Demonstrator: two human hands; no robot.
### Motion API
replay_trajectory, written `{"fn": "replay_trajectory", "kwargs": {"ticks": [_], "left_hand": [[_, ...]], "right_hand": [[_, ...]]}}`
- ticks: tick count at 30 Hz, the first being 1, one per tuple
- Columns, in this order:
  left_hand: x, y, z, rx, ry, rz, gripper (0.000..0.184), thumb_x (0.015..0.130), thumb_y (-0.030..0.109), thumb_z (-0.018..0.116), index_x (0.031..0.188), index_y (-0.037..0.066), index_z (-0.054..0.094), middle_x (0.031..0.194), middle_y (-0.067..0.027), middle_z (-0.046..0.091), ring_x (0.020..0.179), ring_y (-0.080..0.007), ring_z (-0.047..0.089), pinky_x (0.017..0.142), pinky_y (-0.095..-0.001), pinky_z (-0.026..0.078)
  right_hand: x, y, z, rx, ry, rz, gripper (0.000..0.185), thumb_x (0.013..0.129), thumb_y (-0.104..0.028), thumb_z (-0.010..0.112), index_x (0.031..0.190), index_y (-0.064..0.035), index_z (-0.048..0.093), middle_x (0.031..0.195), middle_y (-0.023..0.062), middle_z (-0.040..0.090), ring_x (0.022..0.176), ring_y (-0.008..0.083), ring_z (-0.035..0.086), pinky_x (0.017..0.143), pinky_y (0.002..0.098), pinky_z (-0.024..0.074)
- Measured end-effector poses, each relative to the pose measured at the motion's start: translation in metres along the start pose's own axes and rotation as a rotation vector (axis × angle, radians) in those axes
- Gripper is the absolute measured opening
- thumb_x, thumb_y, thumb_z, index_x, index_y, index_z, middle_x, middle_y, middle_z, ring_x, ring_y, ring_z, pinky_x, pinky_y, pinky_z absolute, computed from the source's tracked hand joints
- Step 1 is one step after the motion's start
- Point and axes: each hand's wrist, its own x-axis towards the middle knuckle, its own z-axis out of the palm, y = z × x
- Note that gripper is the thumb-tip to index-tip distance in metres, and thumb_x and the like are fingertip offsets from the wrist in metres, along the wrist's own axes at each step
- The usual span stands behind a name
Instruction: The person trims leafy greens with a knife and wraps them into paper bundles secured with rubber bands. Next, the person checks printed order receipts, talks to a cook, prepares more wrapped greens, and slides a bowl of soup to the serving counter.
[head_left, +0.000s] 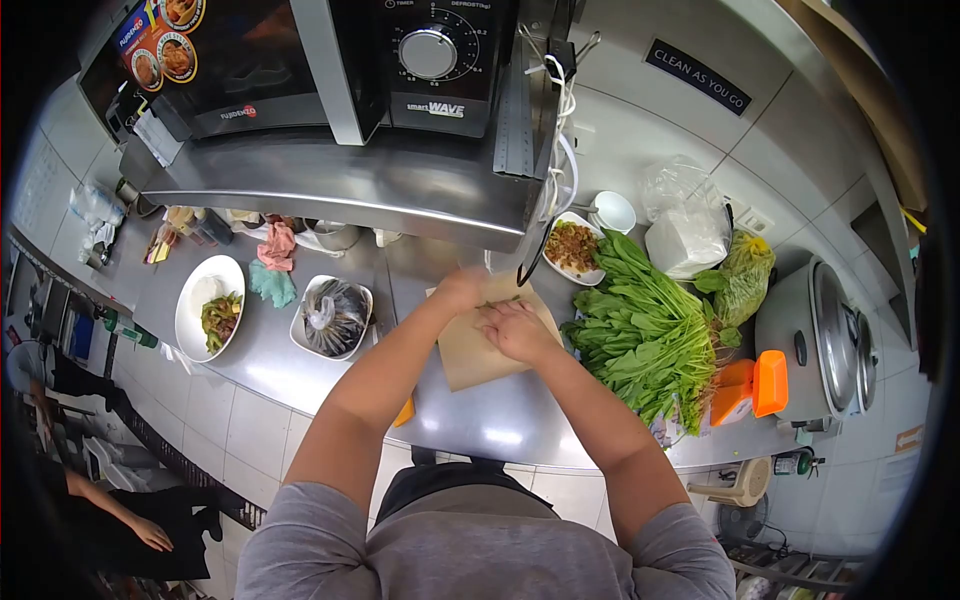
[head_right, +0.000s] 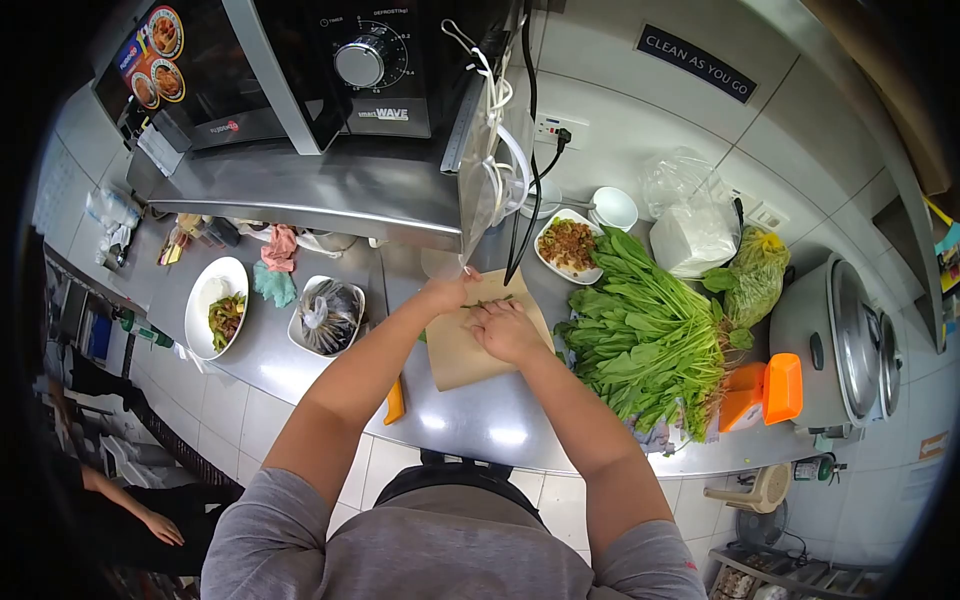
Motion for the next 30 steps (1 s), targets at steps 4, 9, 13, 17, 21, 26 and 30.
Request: {"fn": "replay_trajectory", "kwargs": {"ticks": [4, 9, 13, 17, 21, 26, 30], "left_hand": [[0.029, -0.049, 0.040, 0.229, -0.008, 0.055, 0.041, 0.089, 0.019, 0.053, 0.130, 0.015, 0.057, 0.143, -0.0131, 0.045, 0.127, -0.0324, 0.048, 0.102, -0.0425, 0.042], [-0.007, -0.027, 0.035, 0.368, -0.148, 0.020, 0.053, 0.094, 0.022, 0.046, 0.146, 0.024, 0.038, 0.159, -0.0062, 0.011, 0.146, -0.0272, 0.012, 0.114, -0.0561, 0.017], [-0.005, -0.024, 0.049, 0.480, -0.098, -0.015, 0.077, 0.087, 0.005, 0.043, 0.150, 0.044, 0.020, 0.159, -0.0094, 0.019, 0.147, -0.0295, 0.013, 0.114, -0.0578, 0.006], [-0.009, -0.001, 0.039, 0.419, -0.260, -0.110, 0.066, 0.092, 0.011, 0.037, 0.147, 0.045, 0.026, 0.161, -0.0066, -0.005, 0.148, -0.0295, -0.005, 0.112, -0.0648, 0.001], [-0.009, 0.007, 0.033, 0.426, -0.318, -0.151, 0.072, 0.090, 0.009, 0.039, 0.146, 0.051, 0.022, 0.161, -0.0073, -0.008, 0.148, -0.0305, -0.006, 0.110, -0.0677, 0.001], [-0.015, 0.016, 0.032, 0.423, -0.250, -0.165, 0.075, 0.090, 0.009, 0.042, 0.145, 0.055, 0.021, 0.161, -0.0070, -0.007, 0.148, -0.0304, -0.005, 0.109, -0.0686, 0.002], [-0.022, 0.028, 0.034, 0.490, -0.196, -0.175, 0.067, 0.089, 0.014, 0.047, 0.148, 0.038, 0.028, 0.160, -0.0125, 0.003, 0.147, -0.0314, 0.004, 0.110, -0.0674, 0.006]], "right_hand": [[0.017, -0.006, -0.009, -0.079, -0.140, 0.067, 0.040, 0.091, -0.038, 0.049, 0.119, -0.0114, 0.061, 0.125, 0.0077, 0.058, 0.120, 0.0237, 0.049, 0.101, 0.0441, 0.0320], [0.012, -0.004, -0.001, 0.009, -0.124, 0.089, 0.035, 0.089, -0.039, 0.052, 0.101, -0.0092, 0.066, 0.109, 0.0102, 0.063, 0.110, 0.0262, 0.054, 0.093, 0.0451, 0.0366], [-0.030, -0.017, 0.009, 0.030, -0.177, 0.107, 0.035, 0.090, -0.040, 0.050, 0.090, -0.0100, 0.068, 0.096, 0.0078, 0.066, 0.104, 0.0240, 0.057, 0.090, 0.0440, 0.0358], [-0.064, -0.038, 0.014, 0.005, -0.128, 0.099, 0.037, 0.091, -0.041, 0.050, 0.086, -0.0088, 0.067, 0.093, 0.0083, 0.066, 0.099, 0.0250, 0.058, 0.087, 0.0436, 0.0368], [-0.068, -0.041, 0.015, 0.057, -0.027, 0.179, 0.037, 0.091, -0.041, 0.051, 0.087, -0.0073, 0.067, 0.094, 0.0100, 0.066, 0.100, 0.0265, 0.058, 0.090, 0.0436, 0.0370], [-0.079, -0.040, 0.023, 0.075, 0.138, 0.278, 0.038, 0.088, -0.042, 0.055, 0.090, -0.0063, 0.068, 0.098, 0.0114, 0.065, 0.102, 0.0284, 0.056, 0.093, 0.0440, 0.0366], [-0.077, -0.040, 0.011, 0.127, 0.023, 0.303, 0.038, 0.087, -0.041, 0.057, 0.092, -0.0056, 0.069, 0.103, 0.0106, 0.064, 0.108, 0.0283, 0.053, 0.094, 0.0440, 0.0361]]}}
